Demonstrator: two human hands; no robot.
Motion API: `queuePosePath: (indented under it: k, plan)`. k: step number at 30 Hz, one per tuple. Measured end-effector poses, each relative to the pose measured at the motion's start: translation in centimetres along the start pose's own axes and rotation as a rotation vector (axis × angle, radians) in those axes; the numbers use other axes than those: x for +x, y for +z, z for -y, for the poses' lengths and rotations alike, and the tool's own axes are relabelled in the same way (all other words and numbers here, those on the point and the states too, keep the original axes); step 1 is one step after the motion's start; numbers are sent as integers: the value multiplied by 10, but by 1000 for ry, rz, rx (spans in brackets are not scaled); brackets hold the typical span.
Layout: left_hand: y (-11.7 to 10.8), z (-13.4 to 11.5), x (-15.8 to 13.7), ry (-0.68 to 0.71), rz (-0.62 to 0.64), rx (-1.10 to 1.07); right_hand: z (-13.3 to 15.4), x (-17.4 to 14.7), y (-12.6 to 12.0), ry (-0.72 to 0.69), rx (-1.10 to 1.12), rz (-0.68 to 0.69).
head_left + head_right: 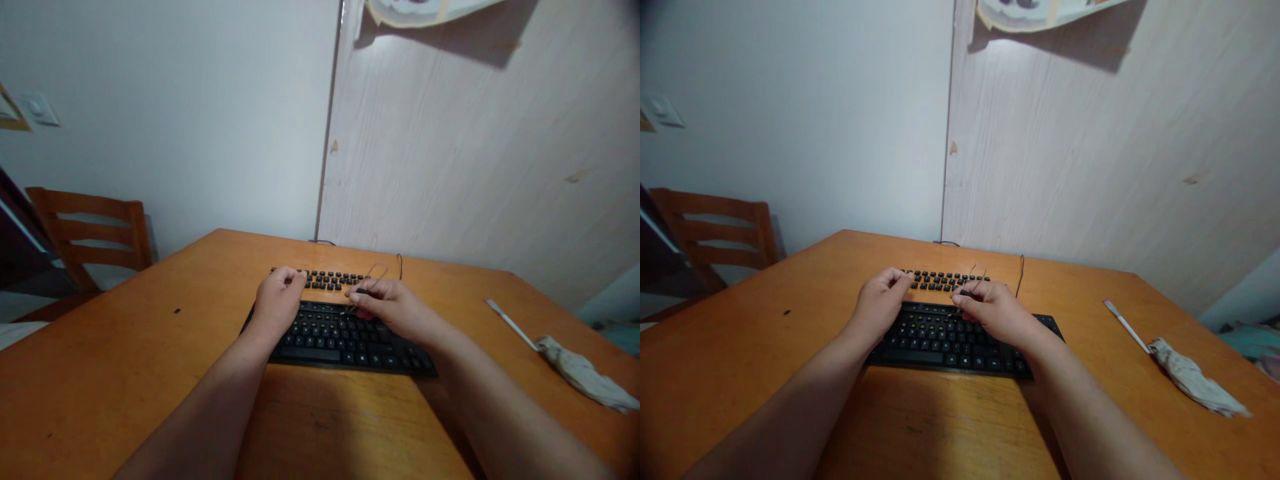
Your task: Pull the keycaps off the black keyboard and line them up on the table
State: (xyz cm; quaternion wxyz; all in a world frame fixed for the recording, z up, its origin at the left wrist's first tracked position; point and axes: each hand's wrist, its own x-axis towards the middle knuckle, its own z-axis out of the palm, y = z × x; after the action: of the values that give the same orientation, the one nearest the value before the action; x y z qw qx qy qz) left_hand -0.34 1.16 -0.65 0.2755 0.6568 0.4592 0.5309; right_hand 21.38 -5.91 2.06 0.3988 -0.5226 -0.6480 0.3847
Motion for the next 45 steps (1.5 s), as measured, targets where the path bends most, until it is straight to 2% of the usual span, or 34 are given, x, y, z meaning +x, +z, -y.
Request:
queuePosePath:
  k: [4, 10, 20, 26, 35, 45]
  plan:
    - [3, 0, -2, 14, 33, 75, -3, -1, 2, -86, -119, -8]
    - [4, -2, -5, 9, 107, 116, -2, -4, 5, 29, -90, 82]
    - [9, 3, -11, 104, 252, 247, -2, -6, 14, 40, -168, 120]
    - [11, 4, -13, 128, 291, 310, -2, -8, 18, 0, -241, 144]
    - [13, 2, -15, 155, 320, 327, -12, -5, 26, -35, -241, 105]
    - [13, 3, -16, 177, 336, 402, -14, -4, 36, -2, -252, -3]
